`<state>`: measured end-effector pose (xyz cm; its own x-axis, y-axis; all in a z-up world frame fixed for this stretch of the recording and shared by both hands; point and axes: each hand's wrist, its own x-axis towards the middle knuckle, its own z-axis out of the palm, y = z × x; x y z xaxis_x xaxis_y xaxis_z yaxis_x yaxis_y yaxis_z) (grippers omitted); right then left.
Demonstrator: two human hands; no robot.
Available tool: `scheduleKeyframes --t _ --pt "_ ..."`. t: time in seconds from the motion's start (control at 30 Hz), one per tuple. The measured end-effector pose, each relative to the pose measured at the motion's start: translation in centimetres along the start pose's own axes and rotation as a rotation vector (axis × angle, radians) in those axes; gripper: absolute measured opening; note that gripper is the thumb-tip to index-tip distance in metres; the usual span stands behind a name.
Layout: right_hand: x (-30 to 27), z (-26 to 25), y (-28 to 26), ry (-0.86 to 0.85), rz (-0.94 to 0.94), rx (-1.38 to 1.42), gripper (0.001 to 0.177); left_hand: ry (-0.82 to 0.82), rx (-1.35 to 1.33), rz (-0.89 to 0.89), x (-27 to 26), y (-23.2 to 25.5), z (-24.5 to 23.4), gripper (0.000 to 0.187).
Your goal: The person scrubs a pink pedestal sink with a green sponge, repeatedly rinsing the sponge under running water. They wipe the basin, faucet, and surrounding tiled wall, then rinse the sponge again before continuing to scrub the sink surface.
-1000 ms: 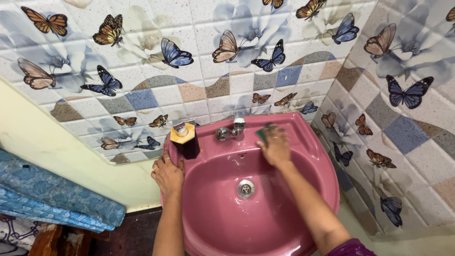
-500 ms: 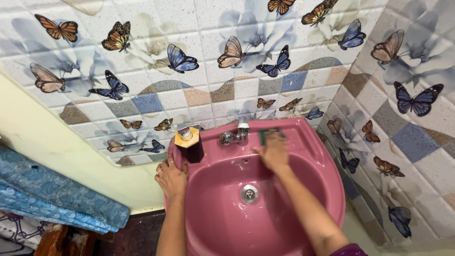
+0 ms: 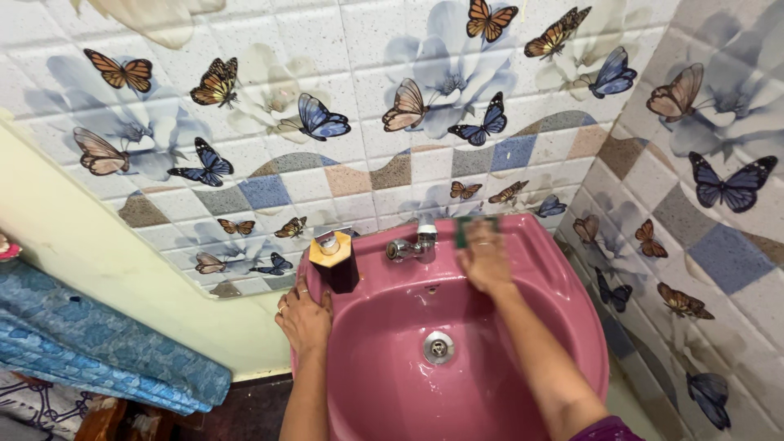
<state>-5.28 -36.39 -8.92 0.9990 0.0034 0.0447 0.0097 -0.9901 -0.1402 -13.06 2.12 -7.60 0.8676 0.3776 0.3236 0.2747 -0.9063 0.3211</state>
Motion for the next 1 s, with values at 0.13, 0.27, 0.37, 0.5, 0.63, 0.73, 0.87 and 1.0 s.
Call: scheduleKeyframes --t 0.13,0.27,0.37,0.5,0.63,0.73,0.87,1.0 --pt "0.6 -1.5 3.3 0.153 0.322 -0.175 0.085 0.003 0.003 0.003 0.2 0.2 0.0 0.07" --pt "1.2 -0.4 0.0 0.205 0.053 0.021 0.087 -0.001 0.011 -0.005 0.1 0.1 -0.1 0.07" --pt "0.9 0.7 -3.1 0.201 -0.23 0.219 0.08 -0.002 0.01 0.0 0.1 0.1 -0.1 0.07" --pt "0.8 -0.4 -1.5 0.093 -0.103 -0.012 0.074 -0.008 0.001 -0.001 0.3 0.1 0.0 0.07" --pt "0.2 -2.5 4.8 0.073 0.206 -0.307 0.088 -0.026 0.023 -0.004 0.3 -0.1 0.1 0.072" --pt "0.7 -2.9 5.5 -0.003 0.292 -0.327 0.101 -0.006 -0.005 0.003 0.3 -0.2 0.4 0.07" --pt "-0.5 -2.0 0.8 -0.093 0.268 -0.237 0.107 0.005 0.0 0.001 0.4 -0.3 0.6 0.07" --pt "-2.7 -1.5 -2.7 -0.069 0.126 -0.158 0.101 0.02 0.005 0.007 0.2 -0.3 0.7 0.07"
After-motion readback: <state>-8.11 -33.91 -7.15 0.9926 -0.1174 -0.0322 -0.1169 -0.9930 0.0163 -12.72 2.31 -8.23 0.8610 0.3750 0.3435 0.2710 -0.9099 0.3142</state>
